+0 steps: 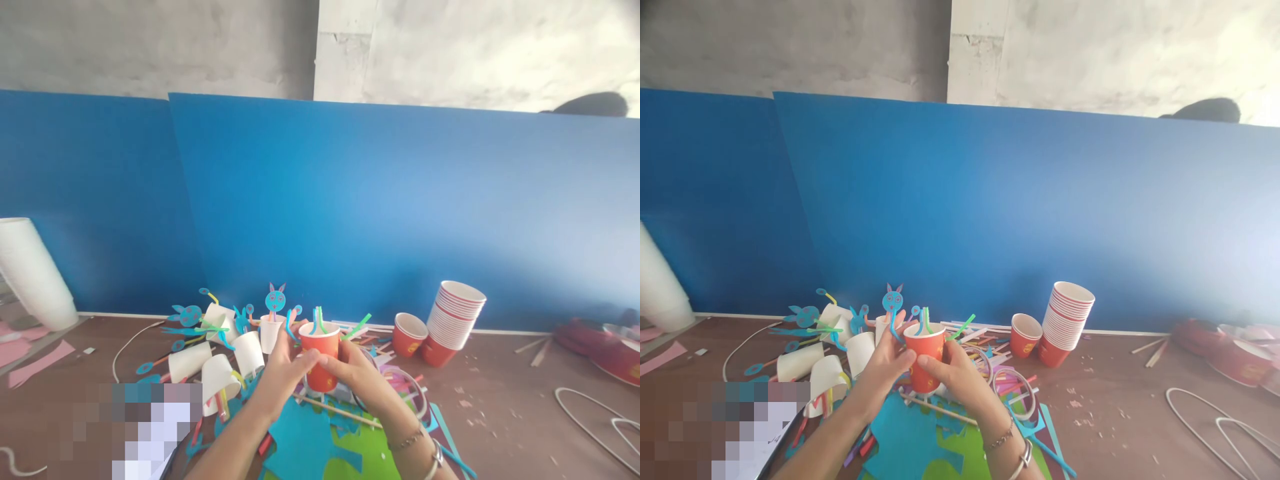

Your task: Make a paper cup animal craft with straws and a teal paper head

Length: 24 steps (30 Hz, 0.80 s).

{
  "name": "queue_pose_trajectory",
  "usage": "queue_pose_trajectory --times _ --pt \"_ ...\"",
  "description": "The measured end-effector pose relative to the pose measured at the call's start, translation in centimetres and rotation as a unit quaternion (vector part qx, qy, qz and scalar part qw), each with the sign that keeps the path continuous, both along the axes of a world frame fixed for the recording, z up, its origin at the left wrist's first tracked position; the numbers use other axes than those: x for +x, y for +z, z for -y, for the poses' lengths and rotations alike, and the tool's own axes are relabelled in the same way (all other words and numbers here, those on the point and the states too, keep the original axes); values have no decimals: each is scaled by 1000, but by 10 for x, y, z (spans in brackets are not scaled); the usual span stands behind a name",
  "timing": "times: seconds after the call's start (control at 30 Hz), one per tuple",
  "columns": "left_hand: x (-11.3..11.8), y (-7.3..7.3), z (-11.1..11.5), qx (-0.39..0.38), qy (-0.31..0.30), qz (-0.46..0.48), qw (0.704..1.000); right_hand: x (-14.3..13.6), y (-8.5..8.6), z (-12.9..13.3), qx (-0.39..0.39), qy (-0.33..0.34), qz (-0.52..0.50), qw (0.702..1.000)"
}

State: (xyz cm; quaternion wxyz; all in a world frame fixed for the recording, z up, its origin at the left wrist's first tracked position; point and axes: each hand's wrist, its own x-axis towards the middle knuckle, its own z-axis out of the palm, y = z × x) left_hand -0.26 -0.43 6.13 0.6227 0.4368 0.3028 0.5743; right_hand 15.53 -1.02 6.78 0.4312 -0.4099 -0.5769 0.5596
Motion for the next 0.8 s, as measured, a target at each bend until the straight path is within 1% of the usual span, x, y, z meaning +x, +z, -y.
queue_pose_trajectory --times 0.07,0.13,0.2,0.27,0.33,0.37,0.47,0.6,0.7,0.8 --pt "4 -1 3 -5 -15 -3 1000 -1 0 2 4 8 44 999" --pt "5 3 4 -10 -9 -9 1000 3 2 2 17 16 63 998" --pt "4 9 4 -14 7 -4 1000 9 5 2 26 -6 36 999" --pt "2 13 4 -25 16 6 1000 16 9 0 31 -57 -17 998" --pt "1 15 4 -38 14 9 999 21 11 -3 27 -97 -73 992" --pt "0 14 4 -42 11 9 999 23 12 -4 21 -102 -93 990" --pt "0 9 3 -37 -15 4 999 24 11 -7 -10 -87 -118 989" --pt "-1 4 3 -11 -62 -3 998 24 9 -6 -45 -55 -99 993" --pt "-4 3 3 7 -98 -18 995 26 10 -5 -45 -17 -66 997" --pt "-7 3 3 19 -127 -62 990 30 13 -3 -41 8 -43 998"
